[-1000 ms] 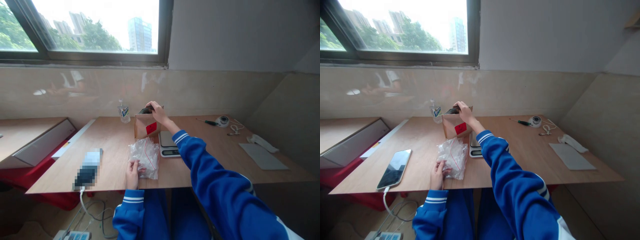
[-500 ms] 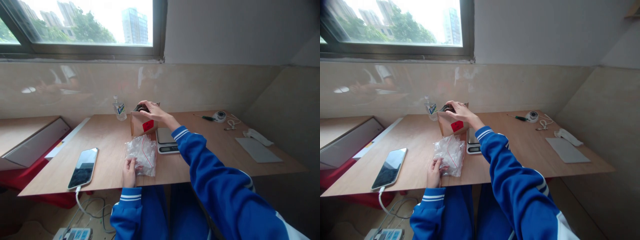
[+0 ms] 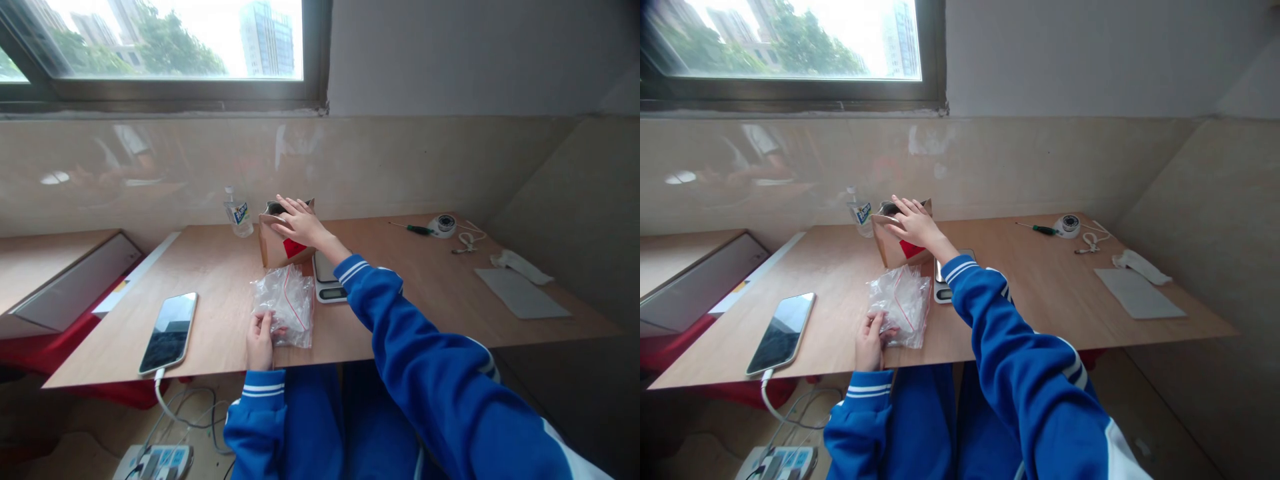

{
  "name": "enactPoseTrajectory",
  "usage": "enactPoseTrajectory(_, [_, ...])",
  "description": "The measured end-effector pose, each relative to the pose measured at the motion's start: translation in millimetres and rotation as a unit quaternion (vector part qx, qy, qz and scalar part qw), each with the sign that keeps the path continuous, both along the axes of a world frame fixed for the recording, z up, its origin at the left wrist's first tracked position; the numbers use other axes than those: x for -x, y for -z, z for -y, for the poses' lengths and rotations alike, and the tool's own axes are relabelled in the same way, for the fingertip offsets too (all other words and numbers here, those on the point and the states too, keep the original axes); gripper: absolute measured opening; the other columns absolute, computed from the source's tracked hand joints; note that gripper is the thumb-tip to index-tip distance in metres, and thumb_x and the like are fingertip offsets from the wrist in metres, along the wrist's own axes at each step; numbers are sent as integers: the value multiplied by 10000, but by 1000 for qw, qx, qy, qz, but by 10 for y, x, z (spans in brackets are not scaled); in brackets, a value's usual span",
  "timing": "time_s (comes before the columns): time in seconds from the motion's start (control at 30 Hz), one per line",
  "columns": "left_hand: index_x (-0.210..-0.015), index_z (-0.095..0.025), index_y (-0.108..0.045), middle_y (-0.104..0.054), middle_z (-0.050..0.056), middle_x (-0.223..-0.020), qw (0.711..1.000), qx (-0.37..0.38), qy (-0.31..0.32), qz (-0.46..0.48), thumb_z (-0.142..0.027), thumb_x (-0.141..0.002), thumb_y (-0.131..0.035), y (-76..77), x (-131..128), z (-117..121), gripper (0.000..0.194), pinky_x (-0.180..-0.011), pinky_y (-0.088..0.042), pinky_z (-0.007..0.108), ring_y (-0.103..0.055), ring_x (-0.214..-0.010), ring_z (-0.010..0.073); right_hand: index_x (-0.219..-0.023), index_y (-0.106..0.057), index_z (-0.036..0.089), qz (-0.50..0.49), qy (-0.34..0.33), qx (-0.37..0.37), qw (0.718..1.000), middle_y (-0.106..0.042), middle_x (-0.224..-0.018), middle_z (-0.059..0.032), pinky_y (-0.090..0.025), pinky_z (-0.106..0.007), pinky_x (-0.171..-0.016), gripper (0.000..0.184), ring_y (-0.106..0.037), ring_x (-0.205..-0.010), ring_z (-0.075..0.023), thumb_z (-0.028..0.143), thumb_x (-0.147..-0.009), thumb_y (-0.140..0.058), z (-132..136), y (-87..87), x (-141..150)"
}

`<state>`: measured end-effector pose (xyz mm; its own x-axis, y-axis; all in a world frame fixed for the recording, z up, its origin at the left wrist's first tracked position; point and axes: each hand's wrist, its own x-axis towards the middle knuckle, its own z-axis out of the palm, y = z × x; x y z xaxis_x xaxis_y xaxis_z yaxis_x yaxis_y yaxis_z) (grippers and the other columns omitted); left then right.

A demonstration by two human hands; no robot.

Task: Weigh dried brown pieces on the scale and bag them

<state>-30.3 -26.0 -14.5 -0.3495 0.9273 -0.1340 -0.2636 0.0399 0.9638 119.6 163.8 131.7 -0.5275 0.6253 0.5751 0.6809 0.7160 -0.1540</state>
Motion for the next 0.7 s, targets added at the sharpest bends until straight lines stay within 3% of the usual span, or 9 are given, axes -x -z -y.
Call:
enactPoseTrajectory(0.17, [-811,-160,-560,-608,-16,-662,1000,-5,3,9,-547,-605,-719,14,14,-7,466,-472,-486,228,-606,-513,124,-996,-708,162,14,1,2,1000,-456,-1424,-117,-236,-472,-1101,270,-403,-1305,-272,285,-936,-476,17,-101,-43])
enactPoseTrajectory(0.3, [-810,-155,-569,-603,-16,-664,1000,-10,11,2,-558,-596,-721,6,20,-6,481,-480,-494,235,-611,-523,130,-845,-731,138,25,-19,78,996,-669,-1122,-145,-357,-408,-994,242,-577,-1090,-262,293,-900,-554,8,-288,-104])
enactPoseTrajectory(0.37, [-812,-155,-570,-601,-18,-668,1000,-13,9,3,-557,-594,-724,3,21,-6,483,-481,-494,234,-610,-523,128,-770,-714,143,-2,-52,104,993,-701,-1004,-119,-399,-370,-943,249,-612,-1009,-241,320,-879,-577,45,-362,-176])
enactPoseTrajectory(0.43, [-817,-156,-569,-598,-21,-671,1000,-15,10,8,-553,-594,-728,6,25,-11,483,-479,-494,231,-608,-522,125,-835,-697,162,-77,-70,81,991,-688,-1041,-97,-401,-362,-958,217,-595,-1051,-225,314,-885,-551,165,-368,-245])
enactPoseTrajectory(0.5, [-812,-157,-565,-594,-23,-666,1000,-16,10,14,-548,-595,-731,13,29,-19,477,-476,-495,228,-604,-520,123,-993,-657,192,-184,-44,31,981,-636,-1157,-91,-367,-381,-1018,226,-536,-1155,-211,295,-917,-470,394,-272,-264])
enactPoseTrajectory(0.57, [-801,-157,-561,-592,-20,-666,1000,-21,10,20,-545,-596,-732,16,28,-20,471,-467,-493,225,-594,-513,118,-1092,-604,223,-282,11,6,959,-587,-1220,-93,-343,-391,-1054,275,-484,-1215,-201,291,-944,-381,718,-67,-201])
enactPoseTrajectory(0.63, [-803,-158,-559,-598,-16,-691,999,-35,7,24,-540,-595,-735,7,14,-4,469,-455,-487,215,-585,-512,108,-1061,-591,229,-354,45,30,934,-581,-1188,-102,-352,-379,-1057,264,-494,-1192,-201,301,-943,-366,1080,223,-58])
enactPoseTrajectory(0.7, [-829,-164,-557,-605,-16,-725,998,-55,4,26,-534,-603,-735,-20,-9,35,469,-435,-475,201,-574,-513,96,-1058,-578,222,-387,42,109,915,-571,-1192,-113,-359,-384,-1057,234,-495,-1188,-220,352,-904,-457,1411,536,127])
